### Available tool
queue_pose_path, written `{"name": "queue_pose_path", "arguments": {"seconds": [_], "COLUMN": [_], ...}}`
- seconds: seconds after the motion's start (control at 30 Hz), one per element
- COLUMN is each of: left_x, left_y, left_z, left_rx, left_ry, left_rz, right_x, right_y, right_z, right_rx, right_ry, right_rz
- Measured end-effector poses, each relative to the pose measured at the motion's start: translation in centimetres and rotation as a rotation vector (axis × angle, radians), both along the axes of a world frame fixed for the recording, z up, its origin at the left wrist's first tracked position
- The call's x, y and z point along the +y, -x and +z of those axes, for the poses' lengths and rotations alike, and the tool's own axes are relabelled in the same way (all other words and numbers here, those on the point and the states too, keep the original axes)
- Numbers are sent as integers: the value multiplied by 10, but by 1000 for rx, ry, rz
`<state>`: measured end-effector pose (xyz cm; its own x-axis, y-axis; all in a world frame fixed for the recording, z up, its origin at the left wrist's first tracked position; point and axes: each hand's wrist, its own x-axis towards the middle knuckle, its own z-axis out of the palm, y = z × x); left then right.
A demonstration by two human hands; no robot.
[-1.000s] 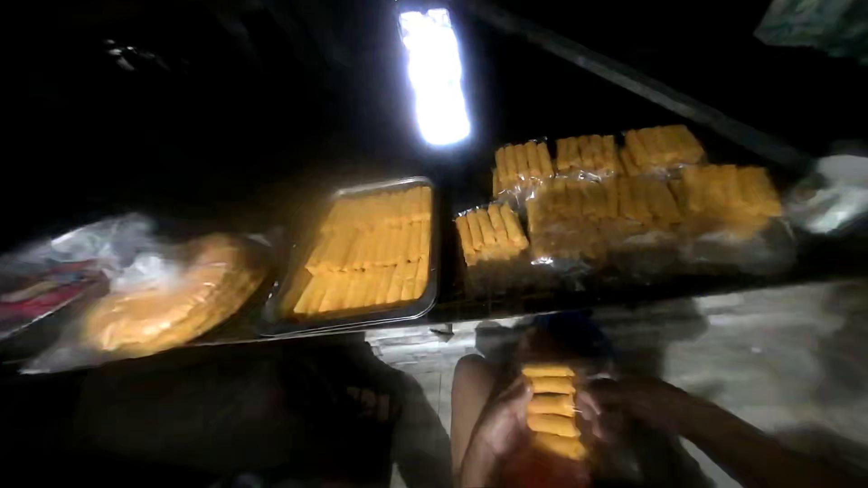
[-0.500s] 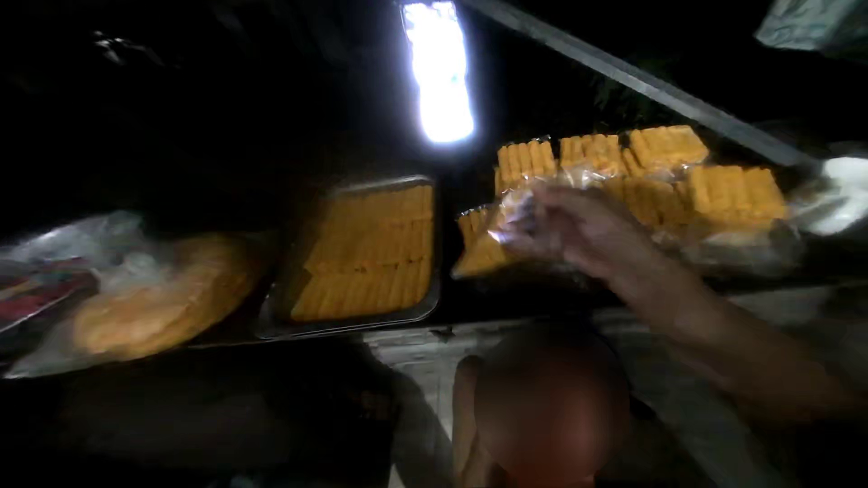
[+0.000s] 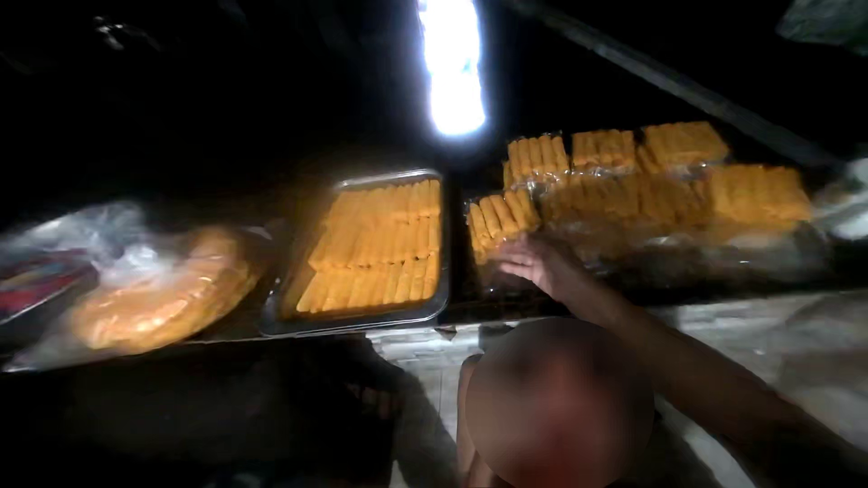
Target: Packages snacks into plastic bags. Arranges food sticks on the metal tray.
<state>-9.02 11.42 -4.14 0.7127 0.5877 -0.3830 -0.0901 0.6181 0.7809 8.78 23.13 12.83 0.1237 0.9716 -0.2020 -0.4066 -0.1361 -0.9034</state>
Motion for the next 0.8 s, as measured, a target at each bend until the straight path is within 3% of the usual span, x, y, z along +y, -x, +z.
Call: {"name": "queue_pose_path", "arguments": {"seconds": [0.1, 0.17, 0.23, 0.33, 0.43, 0.6, 0.67, 0.8], "left_x": [-1, -4, -8, -4, 0, -20, -31, -53], "left_y": [-1, 0, 0, 4, 15, 40, 54, 82], "left_z": [7, 12, 27, 21, 11, 40, 50, 72], "left_rx": [10, -6, -37, -105, -213, -17, 65, 190], "left_ry": [24, 48, 62, 64, 126, -44, -141, -341], "left_rz": [31, 87, 261, 423, 544, 667, 690, 729], "right_x": [-23, -58, -102, -167, -213, -229, -219, -198], "right_y": [-2, 2, 9, 27, 42, 47, 46, 29], "right_z": [1, -2, -17, -44, -74, -98, -83, -75], "right_rx": [33, -74, -282, -677, -1021, -1112, -1057, -970], "right_ry": [60, 111, 72, -33, -53, -126, -7, 34], "right_rz": [98, 248, 484, 808, 845, 808, 883, 951]}}
